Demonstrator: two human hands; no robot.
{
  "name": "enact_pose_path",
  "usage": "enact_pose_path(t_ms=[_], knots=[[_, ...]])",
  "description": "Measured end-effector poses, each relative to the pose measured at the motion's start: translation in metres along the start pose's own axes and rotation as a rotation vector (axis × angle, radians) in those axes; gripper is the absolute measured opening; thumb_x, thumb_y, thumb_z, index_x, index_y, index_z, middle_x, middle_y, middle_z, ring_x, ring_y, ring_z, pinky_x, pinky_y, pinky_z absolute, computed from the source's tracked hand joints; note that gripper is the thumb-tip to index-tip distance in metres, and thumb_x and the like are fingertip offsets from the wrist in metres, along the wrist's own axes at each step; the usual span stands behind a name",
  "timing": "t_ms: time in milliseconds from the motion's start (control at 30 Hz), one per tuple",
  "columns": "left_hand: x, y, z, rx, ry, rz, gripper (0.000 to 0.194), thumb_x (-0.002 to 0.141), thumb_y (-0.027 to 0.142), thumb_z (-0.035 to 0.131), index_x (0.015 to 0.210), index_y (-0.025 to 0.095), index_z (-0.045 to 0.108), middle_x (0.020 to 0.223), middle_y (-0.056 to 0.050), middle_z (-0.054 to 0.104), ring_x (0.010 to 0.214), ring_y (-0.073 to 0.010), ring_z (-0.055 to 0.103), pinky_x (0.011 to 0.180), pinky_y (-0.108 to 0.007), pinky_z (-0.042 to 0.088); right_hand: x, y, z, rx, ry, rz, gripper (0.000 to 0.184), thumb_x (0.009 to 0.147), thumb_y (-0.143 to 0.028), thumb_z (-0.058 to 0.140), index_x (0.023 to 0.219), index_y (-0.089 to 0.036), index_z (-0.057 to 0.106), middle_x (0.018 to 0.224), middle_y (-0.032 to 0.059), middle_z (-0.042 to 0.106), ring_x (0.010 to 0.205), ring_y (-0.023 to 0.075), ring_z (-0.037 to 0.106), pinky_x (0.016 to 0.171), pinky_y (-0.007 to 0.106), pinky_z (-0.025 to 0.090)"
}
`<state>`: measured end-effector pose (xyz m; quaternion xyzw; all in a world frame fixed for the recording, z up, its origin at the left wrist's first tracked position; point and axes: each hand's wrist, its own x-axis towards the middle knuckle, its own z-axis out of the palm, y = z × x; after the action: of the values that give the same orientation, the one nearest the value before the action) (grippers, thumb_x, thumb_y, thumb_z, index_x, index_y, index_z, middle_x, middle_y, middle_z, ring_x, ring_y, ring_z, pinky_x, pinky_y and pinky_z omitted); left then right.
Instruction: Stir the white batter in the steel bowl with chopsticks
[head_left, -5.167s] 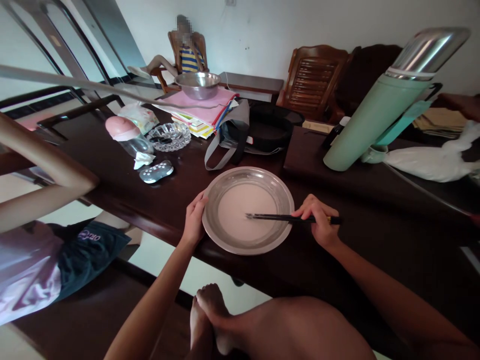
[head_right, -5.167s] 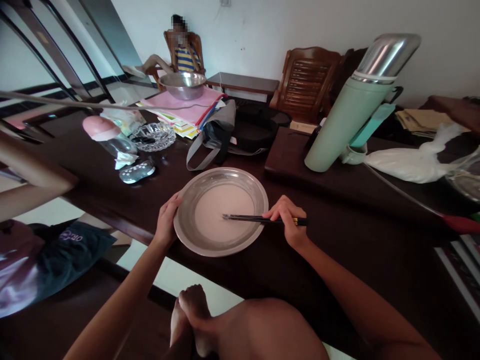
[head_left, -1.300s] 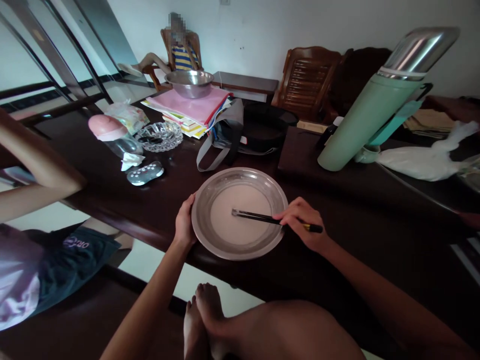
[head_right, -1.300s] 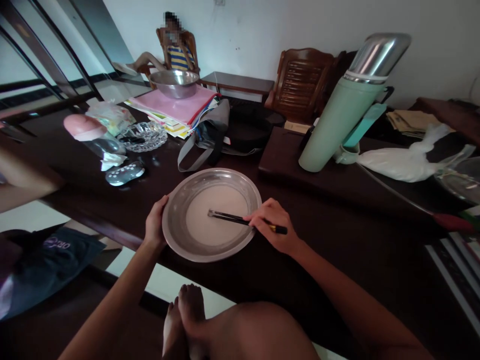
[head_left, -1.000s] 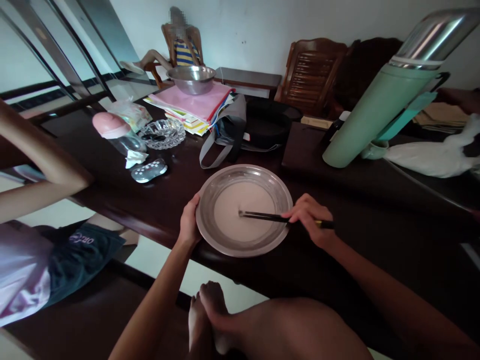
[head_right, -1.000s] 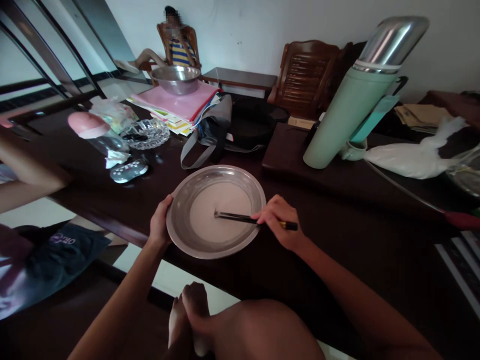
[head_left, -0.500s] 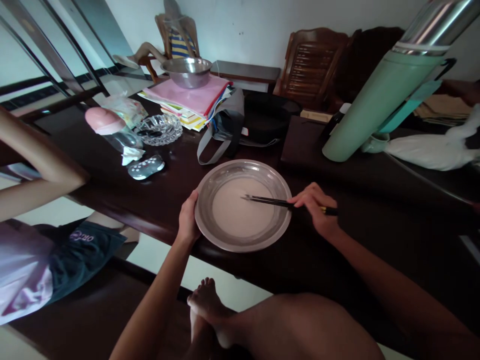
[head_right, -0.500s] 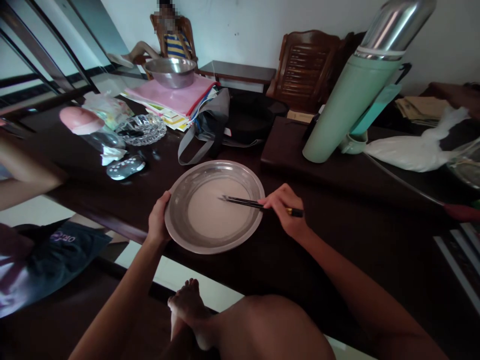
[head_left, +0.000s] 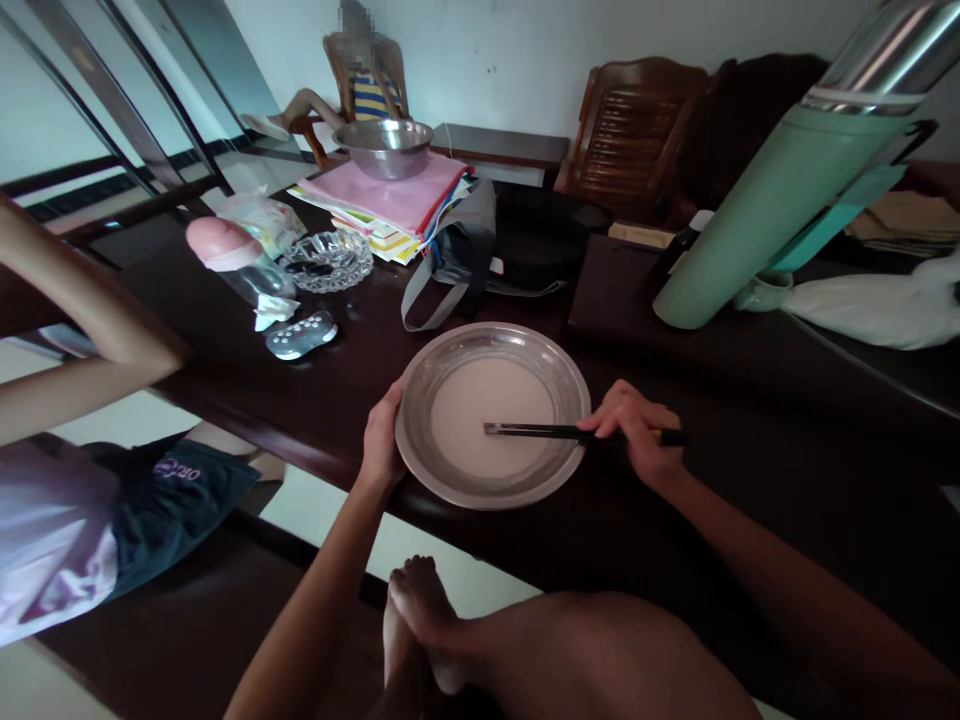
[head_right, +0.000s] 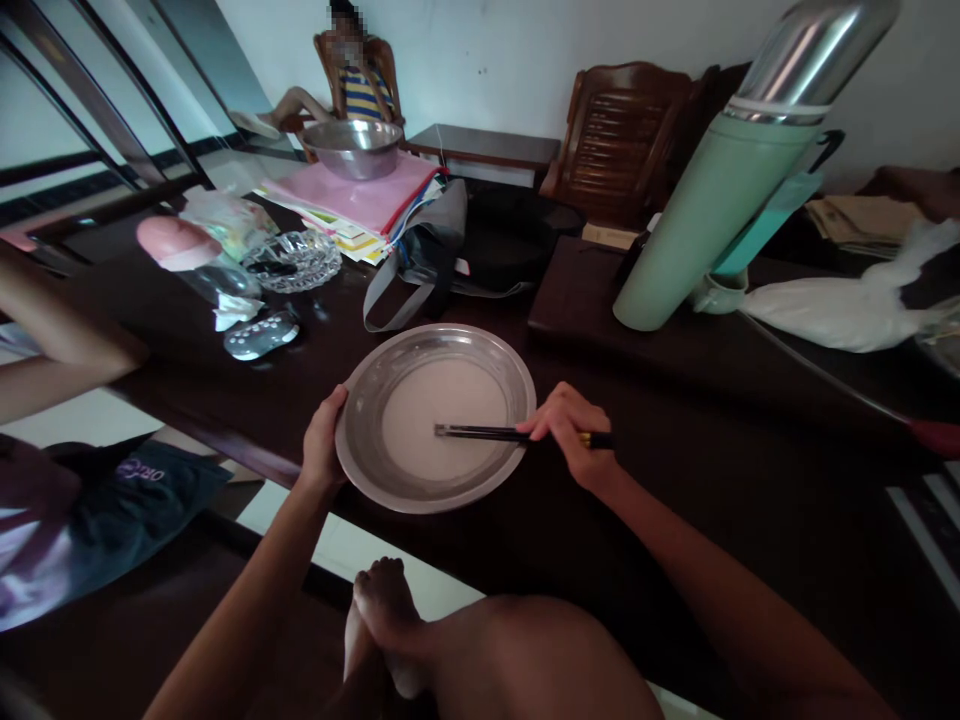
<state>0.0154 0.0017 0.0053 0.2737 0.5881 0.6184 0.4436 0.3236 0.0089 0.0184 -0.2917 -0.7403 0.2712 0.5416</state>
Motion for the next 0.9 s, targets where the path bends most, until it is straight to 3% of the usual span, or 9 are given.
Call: enact_pose_path(t_ms=[100,233,400,567,733,900], knots=[[-0.0007,0.002,0.0007,-0.008,0.006,-0.004,0.036,0.067,0.056,0.071,0.068,0.02,0.067,0.062,0.0,0.063,0.072,-0.0212,0.065,0.064,-0.028,0.051,0.0,-0.0015,0.0014,-0.124,-0.08,0.03,0.023,0.096,-0.02,0.056,0.08,-0.025,0.072,0.089,0.0008,0.081,0.074,0.0193,0.061,0.068,0.038,0.047],[0.0008,0.0001,-0.0011,0.009,0.028,-0.005,0.036,0.067,0.056,0.071,0.067,0.02,0.067,0.062,-0.001,0.062,0.074,-0.0223,0.065,0.065,-0.029,0.051,-0.0006,-0.002,0.001,-0.076,0.073,0.03,0.036,0.099,-0.019,0.048,0.07,-0.024,0.068,0.079,0.0007,0.079,0.07,0.0188,0.06,0.065,0.038,0.046],[0.0016,-0.0029,-0.0026,-0.002,-0.009,0.005,0.036,0.069,0.057,0.07,0.068,0.021,0.067,0.063,-0.002,0.063,0.075,-0.0227,0.065,0.065,-0.03,0.05,-0.0023,-0.003,0.0037,-0.095,-0.112,-0.002,0.024,0.096,-0.018,0.055,0.081,-0.025,0.071,0.089,0.0008,0.081,0.074,0.0189,0.06,0.067,0.037,0.048],[0.0008,-0.0018,-0.0014,0.005,0.008,0.031,0.037,0.066,0.058,0.072,0.066,0.021,0.066,0.063,-0.001,0.064,0.075,-0.0218,0.064,0.065,-0.028,0.05,-0.003,-0.0014,0.0012,-0.06,0.066,0.045,0.036,0.099,-0.016,0.047,0.071,-0.024,0.068,0.08,0.0006,0.078,0.071,0.018,0.059,0.066,0.037,0.046],[-0.0006,0.0003,0.0002,-0.001,0.039,0.008,0.036,0.066,0.056,0.072,0.066,0.02,0.067,0.063,-0.001,0.065,0.077,-0.0224,0.066,0.065,-0.028,0.051,-0.0021,-0.0043,0.004,-0.066,-0.111,-0.003,0.025,0.097,-0.017,0.053,0.079,-0.024,0.07,0.087,0.0011,0.08,0.073,0.018,0.06,0.067,0.036,0.048],[-0.0002,0.0005,-0.0001,0.003,0.053,0.014,0.033,0.065,0.053,0.073,0.064,0.021,0.066,0.059,0.001,0.063,0.072,-0.0204,0.065,0.062,-0.027,0.05,-0.0016,-0.0057,0.0036,-0.073,0.04,0.038,0.035,0.099,-0.013,0.047,0.07,-0.023,0.065,0.08,-0.0006,0.078,0.071,0.016,0.059,0.066,0.034,0.046]])
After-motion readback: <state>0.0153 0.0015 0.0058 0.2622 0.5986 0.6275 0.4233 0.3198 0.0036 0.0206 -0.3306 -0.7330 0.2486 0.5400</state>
